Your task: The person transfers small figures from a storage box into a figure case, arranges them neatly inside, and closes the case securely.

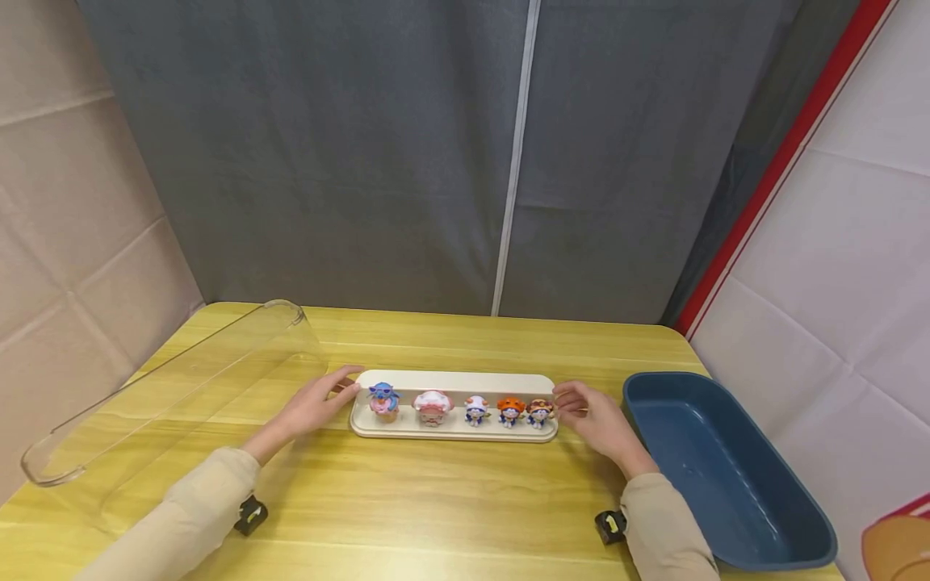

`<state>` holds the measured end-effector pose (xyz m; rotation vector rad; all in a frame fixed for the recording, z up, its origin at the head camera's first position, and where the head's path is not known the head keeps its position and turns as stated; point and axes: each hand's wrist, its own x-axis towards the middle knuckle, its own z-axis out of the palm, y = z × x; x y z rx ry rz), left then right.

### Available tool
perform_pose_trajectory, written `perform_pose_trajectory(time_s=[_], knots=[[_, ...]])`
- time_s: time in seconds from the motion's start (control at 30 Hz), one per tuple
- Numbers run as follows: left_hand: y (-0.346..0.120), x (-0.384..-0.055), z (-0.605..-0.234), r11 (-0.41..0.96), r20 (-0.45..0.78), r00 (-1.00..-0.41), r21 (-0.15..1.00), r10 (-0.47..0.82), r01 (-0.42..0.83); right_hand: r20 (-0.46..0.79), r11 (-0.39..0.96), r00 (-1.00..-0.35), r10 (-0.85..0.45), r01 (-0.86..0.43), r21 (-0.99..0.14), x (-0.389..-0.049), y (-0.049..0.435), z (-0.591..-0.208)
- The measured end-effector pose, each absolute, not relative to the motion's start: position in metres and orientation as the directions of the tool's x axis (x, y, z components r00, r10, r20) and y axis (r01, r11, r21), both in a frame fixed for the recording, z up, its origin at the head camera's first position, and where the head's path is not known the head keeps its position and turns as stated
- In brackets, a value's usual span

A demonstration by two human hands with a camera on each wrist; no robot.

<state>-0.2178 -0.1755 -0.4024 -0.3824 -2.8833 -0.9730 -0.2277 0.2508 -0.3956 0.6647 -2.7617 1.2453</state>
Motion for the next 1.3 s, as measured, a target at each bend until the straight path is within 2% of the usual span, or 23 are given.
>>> perform_pose_trajectory(time_s=[0.27,0.5,0.6,0.8,0.9,1.03,1.3], knots=[[-0.185,-0.204,-0.376,0.759,0.18,-0.963,0.592,0.201,0.269,0.208,0.611,-0.911,-0.356,-0.396,-0.686,-0.224,0.254,-0.389],[-0.2,-0.19,-0.338,0.793,0.261,-0.943,0.518,0.209,0.319,0.158,0.646,-0.921,-0.356,-0.364,-0.671,-0.221,0.256,-0.388],[-0.208,-0.187,-0.321,0.808,0.316,-0.925,0.477,0.21,0.346,0.14,0.654,-0.923,-0.359,-0.355,-0.668,-0.221,0.256,-0.389],[-0.226,-0.18,-0.299,0.878,0.386,-0.892,0.309,0.236,0.366,0.126,0.676,-0.919,-0.373,-0.362,-0.642,-0.222,0.256,-0.391],[-0.235,-0.175,-0.293,0.922,0.343,-0.917,0.248,0.205,0.299,0.114,0.694,-0.917,-0.383,-0.367,-0.62,-0.222,0.256,-0.393],[-0.249,-0.169,-0.288,0.966,0.209,-0.969,0.193,0.13,0.171,0.09,0.729,-0.919,-0.385,-0.362,-0.581,-0.222,0.255,-0.395],[-0.275,-0.166,-0.296,0.979,0.011,-1.0,0.202,0.02,0.022,0.04,0.794,-0.924,-0.38,-0.348,-0.498,-0.224,0.253,-0.398]])
